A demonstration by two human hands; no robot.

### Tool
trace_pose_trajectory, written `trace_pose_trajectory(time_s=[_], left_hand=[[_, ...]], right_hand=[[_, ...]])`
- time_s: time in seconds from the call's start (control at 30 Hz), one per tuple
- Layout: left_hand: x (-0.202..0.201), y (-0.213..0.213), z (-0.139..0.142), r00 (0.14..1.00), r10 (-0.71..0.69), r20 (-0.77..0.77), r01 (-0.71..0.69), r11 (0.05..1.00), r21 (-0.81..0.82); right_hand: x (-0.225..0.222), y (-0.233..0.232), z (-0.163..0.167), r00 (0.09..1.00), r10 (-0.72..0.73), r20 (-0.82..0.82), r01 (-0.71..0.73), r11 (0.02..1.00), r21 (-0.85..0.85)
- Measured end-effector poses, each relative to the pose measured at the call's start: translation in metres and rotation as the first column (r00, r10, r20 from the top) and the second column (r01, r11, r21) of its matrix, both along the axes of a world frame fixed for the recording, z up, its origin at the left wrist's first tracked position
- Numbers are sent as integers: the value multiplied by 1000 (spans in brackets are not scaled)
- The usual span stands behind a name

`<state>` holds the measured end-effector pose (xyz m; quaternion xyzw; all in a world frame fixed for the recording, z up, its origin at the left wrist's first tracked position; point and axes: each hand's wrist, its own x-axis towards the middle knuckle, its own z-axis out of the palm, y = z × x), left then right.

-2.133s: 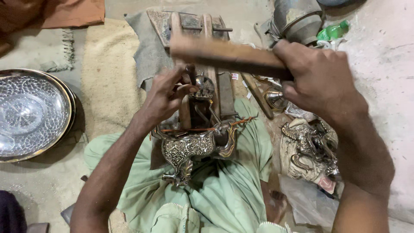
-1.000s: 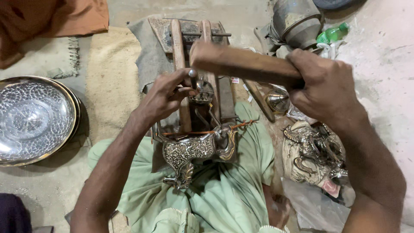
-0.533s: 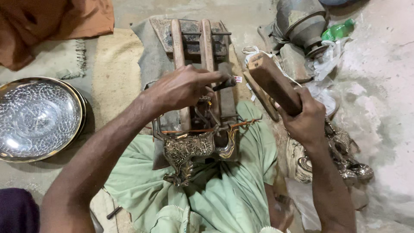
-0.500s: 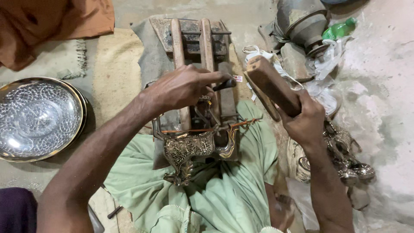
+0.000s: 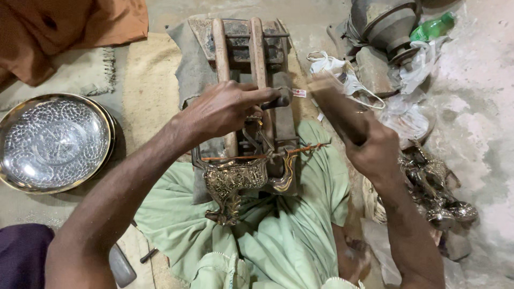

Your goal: The person sits on the floor holding a punch against an ornate silver-colored metal ornament secured in a wooden clamping frame, and repeatedly strikes the punch with a wooden mallet to shape or decorate the metalwork, repositioning the punch and rotating the ornament between strikes.

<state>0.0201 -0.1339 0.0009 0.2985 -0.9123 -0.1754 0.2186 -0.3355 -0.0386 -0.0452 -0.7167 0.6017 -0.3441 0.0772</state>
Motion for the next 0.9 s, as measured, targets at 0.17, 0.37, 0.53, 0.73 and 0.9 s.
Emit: trace_pose_trajectory(time_s=[0.17,0.37,0.53,0.73,0.9], left_hand=[[6,8,-15,976,125,-177,-83,970,229],[7,23,-35,889,225,-398,-162,969,187],[3,26,-44,883,262,-388,-209,962,175],[5,27,-40,881,230,-413,-166,969,185],[6,24,-34,884,268,-382,-207,959,194]], right_hand=[[-5,-3,11,977,-5,-215,-19,994,-110],[-3,-23,35,975,-22,-221,-18,984,-180],[4,-45,61,968,155,-198,-138,986,98],[6,-42,93,952,166,-259,-146,985,95],[22,-37,97,854,153,-498,-168,986,15]])
